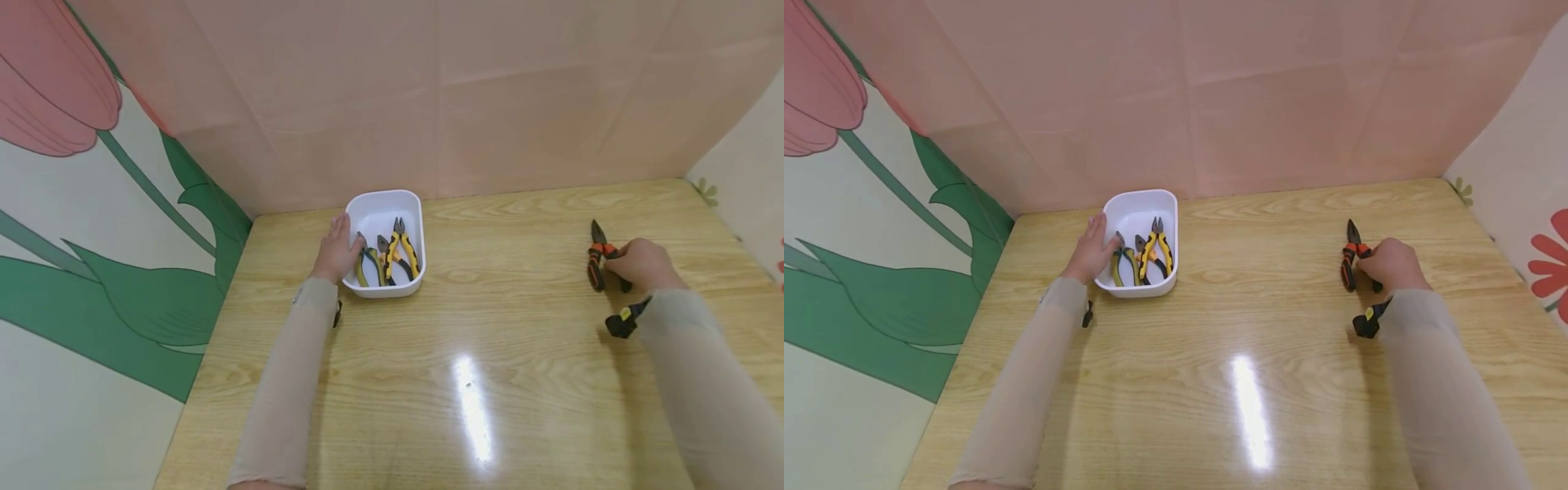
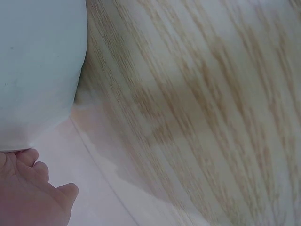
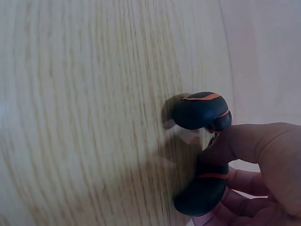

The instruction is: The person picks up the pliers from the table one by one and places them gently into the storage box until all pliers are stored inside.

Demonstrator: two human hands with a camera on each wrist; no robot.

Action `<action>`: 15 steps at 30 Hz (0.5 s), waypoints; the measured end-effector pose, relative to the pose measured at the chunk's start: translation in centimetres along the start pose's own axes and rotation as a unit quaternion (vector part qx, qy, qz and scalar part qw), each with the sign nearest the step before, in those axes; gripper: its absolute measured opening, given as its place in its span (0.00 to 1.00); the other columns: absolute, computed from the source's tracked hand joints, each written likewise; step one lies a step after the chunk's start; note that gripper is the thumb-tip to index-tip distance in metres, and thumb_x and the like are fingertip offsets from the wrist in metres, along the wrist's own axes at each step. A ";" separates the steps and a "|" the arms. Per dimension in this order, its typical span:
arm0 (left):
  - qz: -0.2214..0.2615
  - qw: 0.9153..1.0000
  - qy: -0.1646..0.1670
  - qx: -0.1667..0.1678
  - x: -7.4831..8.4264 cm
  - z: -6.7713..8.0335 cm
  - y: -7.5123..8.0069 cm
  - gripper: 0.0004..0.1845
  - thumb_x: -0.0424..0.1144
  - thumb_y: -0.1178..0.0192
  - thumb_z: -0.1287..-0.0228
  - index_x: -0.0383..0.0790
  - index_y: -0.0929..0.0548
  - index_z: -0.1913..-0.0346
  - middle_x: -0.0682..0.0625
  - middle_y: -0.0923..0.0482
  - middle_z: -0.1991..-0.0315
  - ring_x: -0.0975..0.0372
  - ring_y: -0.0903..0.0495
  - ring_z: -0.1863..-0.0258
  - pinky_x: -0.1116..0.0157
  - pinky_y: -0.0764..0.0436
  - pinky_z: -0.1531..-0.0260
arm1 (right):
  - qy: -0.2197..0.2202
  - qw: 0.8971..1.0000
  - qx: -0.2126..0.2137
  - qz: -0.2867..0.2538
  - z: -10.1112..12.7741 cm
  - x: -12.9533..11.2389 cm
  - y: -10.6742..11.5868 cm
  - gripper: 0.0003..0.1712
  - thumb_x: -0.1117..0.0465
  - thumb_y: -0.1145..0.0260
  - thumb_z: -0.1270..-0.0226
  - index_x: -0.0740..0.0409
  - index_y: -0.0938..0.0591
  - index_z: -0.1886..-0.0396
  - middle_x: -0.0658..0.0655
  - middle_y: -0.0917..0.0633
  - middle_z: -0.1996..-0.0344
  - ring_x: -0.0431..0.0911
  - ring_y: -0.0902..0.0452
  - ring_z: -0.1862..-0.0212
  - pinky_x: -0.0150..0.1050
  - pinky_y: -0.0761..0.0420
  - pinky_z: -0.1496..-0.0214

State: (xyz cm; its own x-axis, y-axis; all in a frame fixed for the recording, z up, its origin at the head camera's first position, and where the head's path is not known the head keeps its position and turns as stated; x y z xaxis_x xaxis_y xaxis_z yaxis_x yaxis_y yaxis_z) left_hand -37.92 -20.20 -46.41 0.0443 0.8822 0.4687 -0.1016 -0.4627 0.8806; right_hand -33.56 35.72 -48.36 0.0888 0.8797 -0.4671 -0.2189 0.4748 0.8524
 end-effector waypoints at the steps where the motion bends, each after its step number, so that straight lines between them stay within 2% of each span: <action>1: 0.001 1.000 0.001 0.000 0.0 0.0 -0.1 0.40 0.54 0.58 0.19 0.39 0.61 0.18 0.44 0.64 0.17 0.57 0.69 0.19 0.44 0.58 0.22 | 0.000 1.000 -0.003 -0.001 0.0 0.0 -0.1 0.19 0.56 0.38 0.32 0.69 0.20 0.76 0.59 0.19 0.80 0.52 0.28 0.74 0.42 0.28 0.73; 3: 0.001 1.000 0.000 0.000 -0.1 -0.1 -0.1 0.40 0.54 0.58 0.19 0.39 0.61 0.18 0.44 0.64 0.17 0.57 0.69 0.19 0.44 0.59 0.22 | 0.002 1.000 -0.011 -0.004 -0.1 0.0 -0.2 0.21 0.55 0.38 0.32 0.59 0.24 0.84 0.52 0.24 0.85 0.49 0.31 0.78 0.40 0.31 0.74; 5: 0.002 1.000 -0.001 0.001 0.0 -0.1 -0.1 0.40 0.54 0.58 0.19 0.39 0.61 0.18 0.45 0.64 0.17 0.57 0.69 0.19 0.44 0.59 0.22 | 0.004 1.000 -0.017 -0.002 -0.1 0.1 -0.3 0.22 0.55 0.38 0.31 0.56 0.25 0.86 0.50 0.26 0.86 0.48 0.32 0.78 0.40 0.32 0.75; 10: -0.002 1.000 -0.003 0.002 0.0 -0.2 -0.1 0.40 0.53 0.57 0.19 0.39 0.61 0.18 0.44 0.63 0.17 0.56 0.69 0.19 0.43 0.58 0.22 | 0.011 1.000 -0.006 0.003 -0.1 0.3 0.1 0.19 0.55 0.36 0.32 0.67 0.18 0.75 0.54 0.19 0.80 0.51 0.28 0.74 0.40 0.28 0.74; 13: -0.001 1.000 -0.003 0.003 -0.1 -0.2 -0.1 0.40 0.53 0.57 0.19 0.38 0.60 0.18 0.45 0.64 0.17 0.56 0.68 0.19 0.43 0.58 0.22 | 0.012 1.000 0.000 0.002 0.1 0.0 0.4 0.20 0.54 0.35 0.32 0.69 0.17 0.73 0.55 0.18 0.79 0.51 0.27 0.74 0.40 0.28 0.74; 15: 0.000 1.000 -0.003 0.004 -0.1 -0.3 0.0 0.40 0.53 0.57 0.19 0.38 0.61 0.18 0.44 0.64 0.17 0.56 0.68 0.19 0.43 0.58 0.22 | 0.009 1.000 -0.001 0.002 0.1 -0.1 0.4 0.20 0.53 0.35 0.32 0.67 0.17 0.75 0.55 0.19 0.80 0.51 0.28 0.75 0.40 0.29 0.74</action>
State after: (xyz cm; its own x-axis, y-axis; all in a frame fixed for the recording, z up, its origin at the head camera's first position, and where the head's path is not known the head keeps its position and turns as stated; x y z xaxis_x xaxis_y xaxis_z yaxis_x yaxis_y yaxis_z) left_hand -38.19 -20.28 -46.52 0.0507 0.8819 0.4687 -0.0943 -0.4630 0.8813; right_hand -33.51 35.81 -47.96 0.0707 0.8806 -0.4685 -0.2215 0.4718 0.8534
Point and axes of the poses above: each hand's wrist, its own z-axis away from the middle knuckle, its own y-axis out of the back of the hand, x = y × z, the point moved 10 cm from there along -z, towards the middle knuckle
